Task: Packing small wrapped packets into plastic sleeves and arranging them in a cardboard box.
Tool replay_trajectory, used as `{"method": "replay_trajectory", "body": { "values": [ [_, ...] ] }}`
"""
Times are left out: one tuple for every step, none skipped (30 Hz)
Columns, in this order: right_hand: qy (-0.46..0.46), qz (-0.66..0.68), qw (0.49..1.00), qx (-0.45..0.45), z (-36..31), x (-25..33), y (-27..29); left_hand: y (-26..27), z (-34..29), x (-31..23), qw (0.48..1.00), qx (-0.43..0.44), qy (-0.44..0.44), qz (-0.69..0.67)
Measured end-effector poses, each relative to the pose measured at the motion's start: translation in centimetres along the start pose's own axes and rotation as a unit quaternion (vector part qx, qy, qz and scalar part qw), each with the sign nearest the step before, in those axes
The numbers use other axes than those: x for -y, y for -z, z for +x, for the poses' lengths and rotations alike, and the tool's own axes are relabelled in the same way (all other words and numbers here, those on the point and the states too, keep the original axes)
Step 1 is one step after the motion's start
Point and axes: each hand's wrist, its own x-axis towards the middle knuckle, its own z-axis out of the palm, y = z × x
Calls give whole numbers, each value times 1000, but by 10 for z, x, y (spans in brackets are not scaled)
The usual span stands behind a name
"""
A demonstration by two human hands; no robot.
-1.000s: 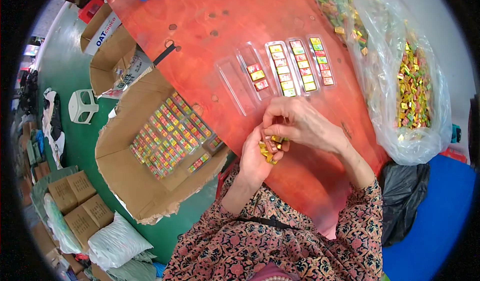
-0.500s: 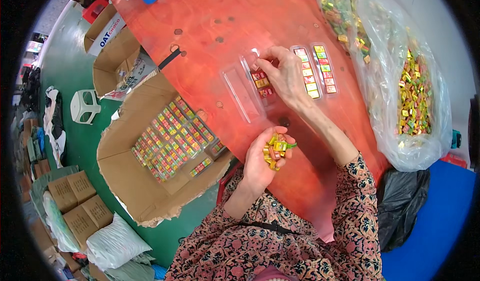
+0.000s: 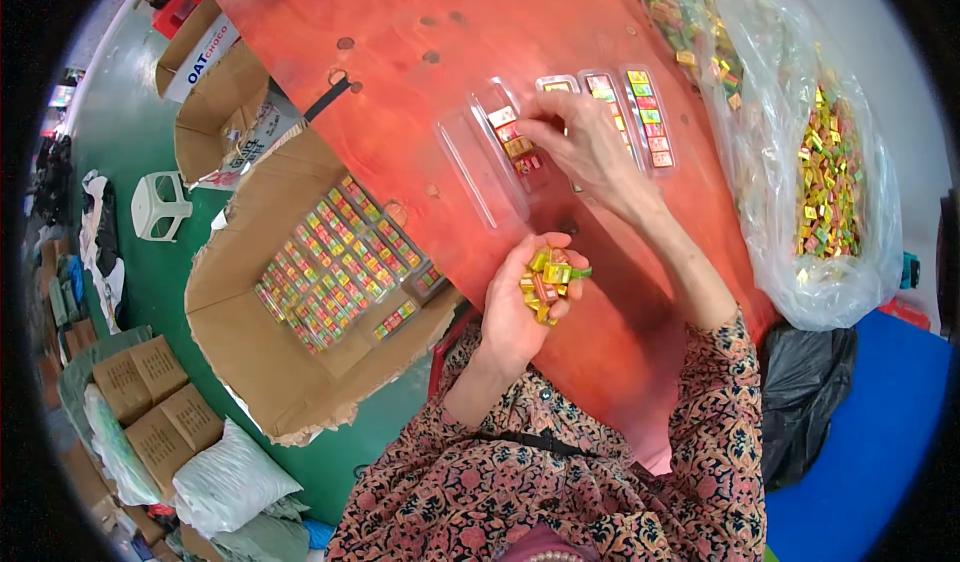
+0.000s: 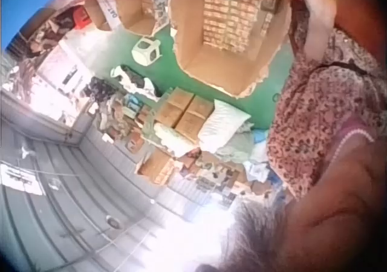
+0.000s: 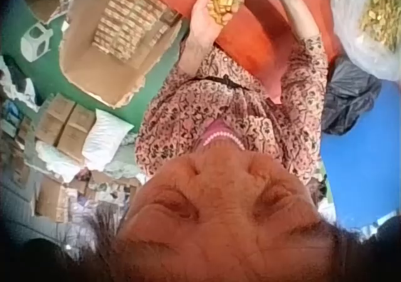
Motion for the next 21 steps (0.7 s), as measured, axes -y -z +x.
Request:
{"method": "replay_trajectory", "body": {
  "values": [
    [0, 4, 1000, 4, -5, 11, 9, 1, -1, -2, 1000, -4, -3, -1],
    [-47, 58, 991, 113, -14, 24, 21, 1, -2, -3, 1000, -7, -4, -4],
    [-97, 108, 965, 218, -24, 30, 29, 1, -2, -3, 1000, -7, 0, -6],
    [-99, 108, 965, 216, -34, 31, 33, 0, 0, -2, 1000, -6, 2, -6],
    [-73, 87, 960, 256, -44, 31, 35, -1, 1, -1, 1000, -20, 2, -2],
    [-45, 66, 952, 295, -50, 31, 34, -2, 1, -1, 999, -34, 2, 2],
    [-1, 44, 951, 305, -55, 29, 31, -2, 1, 1, 999, -32, 5, 3],
    [0, 12, 956, 293, -61, 30, 29, -1, 2, 3, 1000, -28, -3, -1],
    [2, -19, 960, 280, -64, 33, 26, -1, 2, 4, 1000, -23, -12, -4],
    [2, -19, 960, 279, -64, 33, 26, 0, 2, 4, 1000, -24, -11, -3],
    [15, -16, 954, 299, -62, 34, 26, 0, 3, 5, 1000, -18, -10, -1],
    [29, -14, 947, 318, -61, 34, 26, -1, 3, 5, 1000, -13, -10, 1],
    [30, -13, 948, 318, -61, 35, 26, -3, 2, 4, 1000, -13, -11, 2],
    [13, -21, 952, 306, -62, 36, 25, -7, 2, 4, 999, -42, -18, 20],
    [-4, -28, 955, 294, -63, 37, 24, -10, 1, 5, 996, -71, -25, 37],
    [-2, -29, 956, 293, -63, 37, 22, -10, 2, 5, 996, -69, -27, 38],
    [-6, -13, 957, 289, -64, 37, 20, -8, 1, 6, 996, -69, -34, 44],
    [-9, 4, 958, 285, -63, 37, 19, -7, 1, 6, 996, -69, -41, 49],
    [-7, 2, 959, 285, -62, 38, 20, -6, 1, 7, 996, -67, -43, 49],
    [-27, 19, 955, 296, -61, 38, 21, -4, 2, 8, 996, -51, -46, 49],
    [-46, 36, 950, 307, -58, 39, 22, -3, 2, 8, 997, -34, -49, 48]
  ]
}}
